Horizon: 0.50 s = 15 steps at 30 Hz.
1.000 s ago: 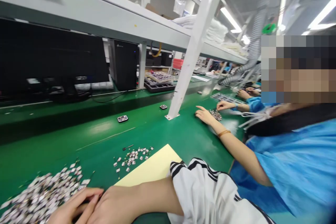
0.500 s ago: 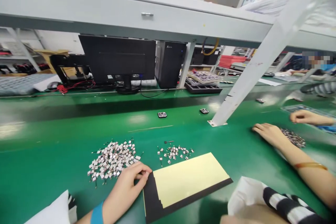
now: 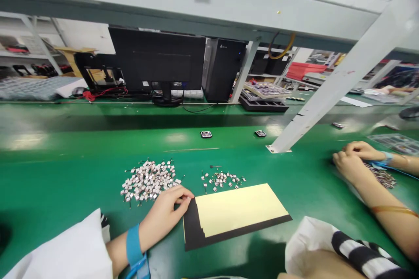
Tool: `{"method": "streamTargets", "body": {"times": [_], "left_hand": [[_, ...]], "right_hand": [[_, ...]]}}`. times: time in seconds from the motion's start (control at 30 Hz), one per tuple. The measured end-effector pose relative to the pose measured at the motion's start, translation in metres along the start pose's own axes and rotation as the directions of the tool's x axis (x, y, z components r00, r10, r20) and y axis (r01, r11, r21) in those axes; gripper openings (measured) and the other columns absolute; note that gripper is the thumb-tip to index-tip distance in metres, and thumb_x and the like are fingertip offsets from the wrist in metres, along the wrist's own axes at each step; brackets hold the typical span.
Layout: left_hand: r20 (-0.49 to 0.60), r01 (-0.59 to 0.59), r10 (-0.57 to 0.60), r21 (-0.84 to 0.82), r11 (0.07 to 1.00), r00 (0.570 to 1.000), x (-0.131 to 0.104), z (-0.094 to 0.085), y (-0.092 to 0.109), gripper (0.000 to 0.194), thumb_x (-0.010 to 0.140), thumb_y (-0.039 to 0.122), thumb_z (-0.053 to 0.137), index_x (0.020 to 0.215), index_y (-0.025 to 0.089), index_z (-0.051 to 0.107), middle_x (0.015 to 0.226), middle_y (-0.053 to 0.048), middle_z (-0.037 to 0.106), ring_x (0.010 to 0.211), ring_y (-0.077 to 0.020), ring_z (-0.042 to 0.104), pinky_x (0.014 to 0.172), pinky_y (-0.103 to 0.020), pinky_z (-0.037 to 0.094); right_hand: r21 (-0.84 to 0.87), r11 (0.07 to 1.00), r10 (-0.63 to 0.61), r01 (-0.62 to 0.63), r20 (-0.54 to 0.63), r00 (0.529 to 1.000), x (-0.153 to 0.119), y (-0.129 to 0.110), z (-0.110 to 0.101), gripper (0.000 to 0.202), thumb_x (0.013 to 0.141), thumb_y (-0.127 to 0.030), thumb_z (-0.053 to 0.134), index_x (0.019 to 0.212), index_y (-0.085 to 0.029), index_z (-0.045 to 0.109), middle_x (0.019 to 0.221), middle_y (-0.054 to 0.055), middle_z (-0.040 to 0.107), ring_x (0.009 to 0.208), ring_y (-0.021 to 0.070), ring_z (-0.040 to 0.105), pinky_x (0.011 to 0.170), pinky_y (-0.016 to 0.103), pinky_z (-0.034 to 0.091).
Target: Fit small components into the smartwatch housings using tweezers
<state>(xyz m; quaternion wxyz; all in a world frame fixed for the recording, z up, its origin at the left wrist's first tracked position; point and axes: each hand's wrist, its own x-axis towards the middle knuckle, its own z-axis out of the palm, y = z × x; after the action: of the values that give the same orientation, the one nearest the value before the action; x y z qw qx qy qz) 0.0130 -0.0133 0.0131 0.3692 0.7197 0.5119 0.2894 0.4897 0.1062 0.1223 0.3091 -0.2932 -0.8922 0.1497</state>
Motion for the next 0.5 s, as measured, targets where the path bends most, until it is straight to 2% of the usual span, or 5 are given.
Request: {"method": "streamTargets", "body": {"times": [0.1, 0.17, 0.3, 0.4, 0.5], "left_hand": [[-0.019, -0.021, 0.022, 0.006, 1.000, 1.000, 0.001, 0.001, -0.004, 0.019, 0.079, 0.019, 0.041, 0.083, 0.016, 0.059, 0.085, -0.004, 0.059, 0.075, -0.0115, 0.058, 0.067, -0.020, 0.048], [-0.035, -0.032, 0.033, 0.019, 0.999, 0.999, 0.001, 0.001, -0.005, 0.018, 0.079, 0.017, 0.042, 0.082, 0.016, 0.060, 0.084, -0.004, 0.059, 0.075, -0.0115, 0.057, 0.067, -0.020, 0.048], [-0.033, -0.056, 0.057, 0.030, 0.998, 0.998, 0.001, 0.001, -0.005, 0.018, 0.079, 0.015, 0.043, 0.081, 0.015, 0.060, 0.082, -0.004, 0.059, 0.076, -0.0117, 0.057, 0.069, -0.021, 0.048], [-0.039, -0.067, 0.068, 0.028, 0.997, 0.997, 0.001, 0.002, -0.005, 0.018, 0.078, 0.012, 0.044, 0.082, 0.015, 0.061, 0.082, -0.003, 0.059, 0.076, -0.0115, 0.056, 0.069, -0.021, 0.048], [-0.050, -0.065, 0.067, 0.030, 0.997, 0.997, 0.001, 0.003, -0.006, 0.019, 0.077, 0.011, 0.044, 0.084, 0.015, 0.062, 0.083, -0.004, 0.058, 0.078, -0.0112, 0.057, 0.069, -0.020, 0.048]], "right_hand": [[0.060, 0.998, 0.006, -0.006, -0.001, 1.000, 0.016, -0.039, 0.034, 0.042, 0.078, -0.050, 0.052, 0.045, -0.025, 0.049, 0.031, -0.003, 0.026, 0.025, 0.0069, 0.026, 0.023, 0.024, 0.013], [0.103, 0.994, 0.034, -0.030, -0.038, 0.999, 0.028, -0.077, 0.086, 0.044, 0.086, -0.049, 0.040, 0.050, -0.026, 0.052, 0.035, -0.003, 0.029, 0.029, 0.0066, 0.032, 0.027, 0.021, 0.019], [0.160, 0.984, 0.072, -0.077, 0.038, 0.997, 0.058, -0.142, 0.213, 0.031, 0.084, -0.043, 0.047, 0.063, -0.022, 0.057, 0.050, -0.002, 0.045, 0.045, 0.0085, 0.046, 0.043, 0.019, 0.036], [0.183, 0.977, 0.095, -0.107, 0.074, 0.993, 0.073, -0.154, 0.271, 0.026, 0.087, -0.030, 0.044, 0.069, -0.017, 0.058, 0.058, 0.001, 0.048, 0.053, 0.0099, 0.047, 0.051, 0.021, 0.040], [0.154, 0.982, 0.093, -0.113, 0.131, 0.987, 0.075, -0.149, 0.288, 0.013, 0.081, -0.020, 0.053, 0.086, -0.011, 0.060, 0.070, 0.004, 0.052, 0.059, 0.0119, 0.050, 0.055, 0.023, 0.044]]}}
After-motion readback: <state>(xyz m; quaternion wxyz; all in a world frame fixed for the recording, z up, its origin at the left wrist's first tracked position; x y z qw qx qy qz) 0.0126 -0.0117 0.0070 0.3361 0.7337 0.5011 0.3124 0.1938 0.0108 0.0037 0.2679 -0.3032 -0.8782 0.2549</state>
